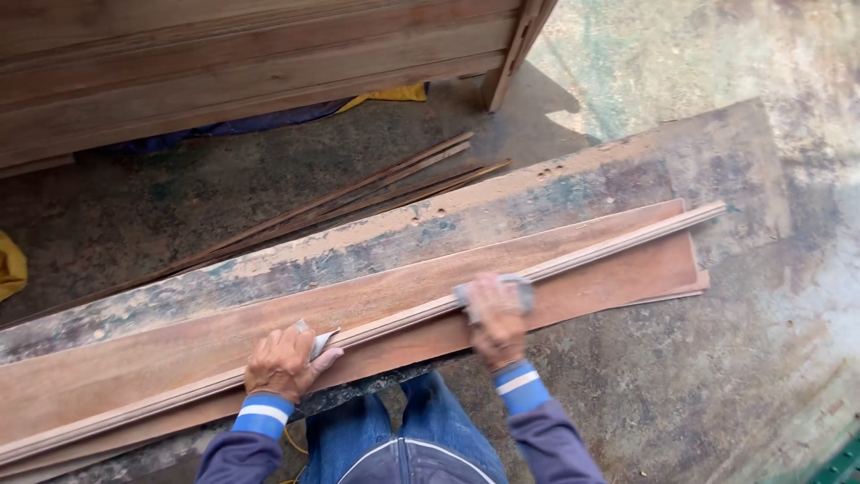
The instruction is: The person is sanding a thin piece of wood with sandpaper.
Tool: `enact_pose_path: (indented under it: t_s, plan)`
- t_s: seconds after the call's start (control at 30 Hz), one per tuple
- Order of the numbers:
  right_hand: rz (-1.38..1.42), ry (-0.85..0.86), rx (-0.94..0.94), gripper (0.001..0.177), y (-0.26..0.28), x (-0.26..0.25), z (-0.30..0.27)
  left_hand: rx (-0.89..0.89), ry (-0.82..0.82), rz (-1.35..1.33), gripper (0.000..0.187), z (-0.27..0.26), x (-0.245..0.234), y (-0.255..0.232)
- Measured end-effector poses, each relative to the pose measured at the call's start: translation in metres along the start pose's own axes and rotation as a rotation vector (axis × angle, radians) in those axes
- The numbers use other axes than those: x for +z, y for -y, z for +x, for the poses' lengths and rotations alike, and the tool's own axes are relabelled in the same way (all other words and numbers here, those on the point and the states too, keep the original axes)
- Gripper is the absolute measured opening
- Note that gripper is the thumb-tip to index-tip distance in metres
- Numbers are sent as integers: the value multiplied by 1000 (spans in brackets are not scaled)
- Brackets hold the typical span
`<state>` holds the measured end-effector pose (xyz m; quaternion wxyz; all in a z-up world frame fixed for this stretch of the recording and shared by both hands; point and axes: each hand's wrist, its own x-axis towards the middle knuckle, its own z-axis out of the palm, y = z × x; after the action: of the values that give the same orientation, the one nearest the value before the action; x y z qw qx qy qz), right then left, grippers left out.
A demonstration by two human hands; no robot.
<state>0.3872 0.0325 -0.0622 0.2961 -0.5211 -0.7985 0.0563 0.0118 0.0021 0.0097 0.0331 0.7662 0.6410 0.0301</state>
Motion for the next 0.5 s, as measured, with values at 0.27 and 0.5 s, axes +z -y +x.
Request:
enact_pose_path:
  t_s: [0.27, 0.5]
  plan:
    - [-88, 15, 230, 57, 75, 22, 19, 25, -44, -17, 57, 1, 8, -1]
    - [48, 105, -28, 66, 8, -1, 7, 36, -54, -45, 57, 1, 2, 0]
